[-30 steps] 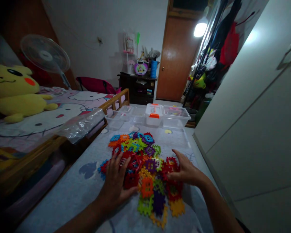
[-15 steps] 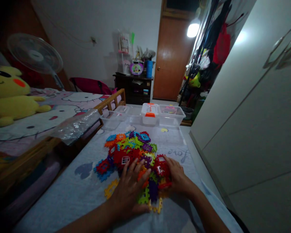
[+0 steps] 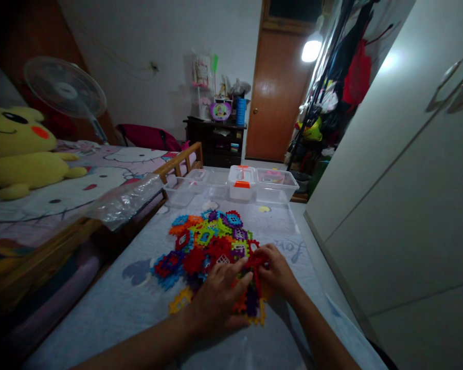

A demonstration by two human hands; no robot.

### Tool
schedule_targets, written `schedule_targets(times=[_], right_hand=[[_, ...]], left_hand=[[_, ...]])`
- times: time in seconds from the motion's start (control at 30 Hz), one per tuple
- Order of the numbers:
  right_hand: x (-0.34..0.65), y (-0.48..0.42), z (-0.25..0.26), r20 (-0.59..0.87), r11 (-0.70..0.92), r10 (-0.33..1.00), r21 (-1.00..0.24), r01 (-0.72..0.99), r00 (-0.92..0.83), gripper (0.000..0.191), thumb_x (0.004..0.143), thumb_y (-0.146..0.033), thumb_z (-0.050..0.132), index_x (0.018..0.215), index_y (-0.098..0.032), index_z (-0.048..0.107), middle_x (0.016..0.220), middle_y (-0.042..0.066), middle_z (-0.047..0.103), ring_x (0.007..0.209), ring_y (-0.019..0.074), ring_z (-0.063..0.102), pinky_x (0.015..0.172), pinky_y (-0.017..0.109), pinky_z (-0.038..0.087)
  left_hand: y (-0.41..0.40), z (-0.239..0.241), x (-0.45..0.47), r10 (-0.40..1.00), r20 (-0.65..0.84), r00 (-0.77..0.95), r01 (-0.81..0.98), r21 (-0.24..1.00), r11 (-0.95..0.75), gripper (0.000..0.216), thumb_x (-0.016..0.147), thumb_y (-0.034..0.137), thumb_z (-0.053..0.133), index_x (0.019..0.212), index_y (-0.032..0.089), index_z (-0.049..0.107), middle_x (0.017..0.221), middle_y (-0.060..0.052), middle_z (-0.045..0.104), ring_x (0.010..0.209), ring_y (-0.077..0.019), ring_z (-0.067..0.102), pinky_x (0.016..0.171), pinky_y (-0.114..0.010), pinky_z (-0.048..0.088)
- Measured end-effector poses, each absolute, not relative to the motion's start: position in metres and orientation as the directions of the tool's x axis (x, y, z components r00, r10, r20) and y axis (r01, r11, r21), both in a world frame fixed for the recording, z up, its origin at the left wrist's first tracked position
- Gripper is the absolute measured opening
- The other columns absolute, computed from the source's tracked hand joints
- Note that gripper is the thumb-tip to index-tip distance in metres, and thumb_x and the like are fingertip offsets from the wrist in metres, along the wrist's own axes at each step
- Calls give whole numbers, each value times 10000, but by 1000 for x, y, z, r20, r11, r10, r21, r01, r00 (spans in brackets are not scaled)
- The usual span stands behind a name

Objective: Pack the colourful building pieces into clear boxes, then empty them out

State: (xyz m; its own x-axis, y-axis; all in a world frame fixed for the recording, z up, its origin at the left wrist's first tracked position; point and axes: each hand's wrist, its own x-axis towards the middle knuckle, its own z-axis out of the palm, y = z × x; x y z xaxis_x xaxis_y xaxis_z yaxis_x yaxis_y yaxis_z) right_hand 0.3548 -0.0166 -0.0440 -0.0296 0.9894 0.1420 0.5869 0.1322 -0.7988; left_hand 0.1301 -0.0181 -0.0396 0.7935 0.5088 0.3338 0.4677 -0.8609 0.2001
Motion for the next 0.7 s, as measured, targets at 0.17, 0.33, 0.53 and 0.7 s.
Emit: schedule_targets(times=[0.17,0.33,0.53,0.7], right_hand=[[342,0,-31,216,143,976,-739,659,31,289,614,-37,532,805,-211,662,889,23,593,868,184,583,802,329,478],[325,20,-9,310,206,950,-706,678,33,300,629,-24,528,808,-216,673,884,17,605,858,175,586,803,317,475],[296,49,10,341,273,939,-682,679,-36,298,663,-23,530,851,-206,673,896,23,600,872,172,595,821,312,480],[272,74,11,275,325,944,-663,675,-184,411,678,-13,536,1022,-198,662,1053,60,617,1009,190,594,939,335,464]], left_hand=[[-14,-42,137,477,375,795,439,186,-879,654,755,592,648,1276,218,521,1479,-121,423,1178,-324,507,978,-516,399],[0,-34,142,508,494,706,501,159,-851,351,851,379,606,1144,186,587,1375,-138,515,1109,-288,561,902,-441,470],[21,-14,125,625,554,549,624,225,-748,240,862,202,572,1099,205,609,1306,-104,555,1142,-269,532,976,-448,448],[36,-4,105,739,524,424,691,340,-638,235,829,194,610,1063,204,632,1246,-92,583,1117,-275,535,976,-461,436]])
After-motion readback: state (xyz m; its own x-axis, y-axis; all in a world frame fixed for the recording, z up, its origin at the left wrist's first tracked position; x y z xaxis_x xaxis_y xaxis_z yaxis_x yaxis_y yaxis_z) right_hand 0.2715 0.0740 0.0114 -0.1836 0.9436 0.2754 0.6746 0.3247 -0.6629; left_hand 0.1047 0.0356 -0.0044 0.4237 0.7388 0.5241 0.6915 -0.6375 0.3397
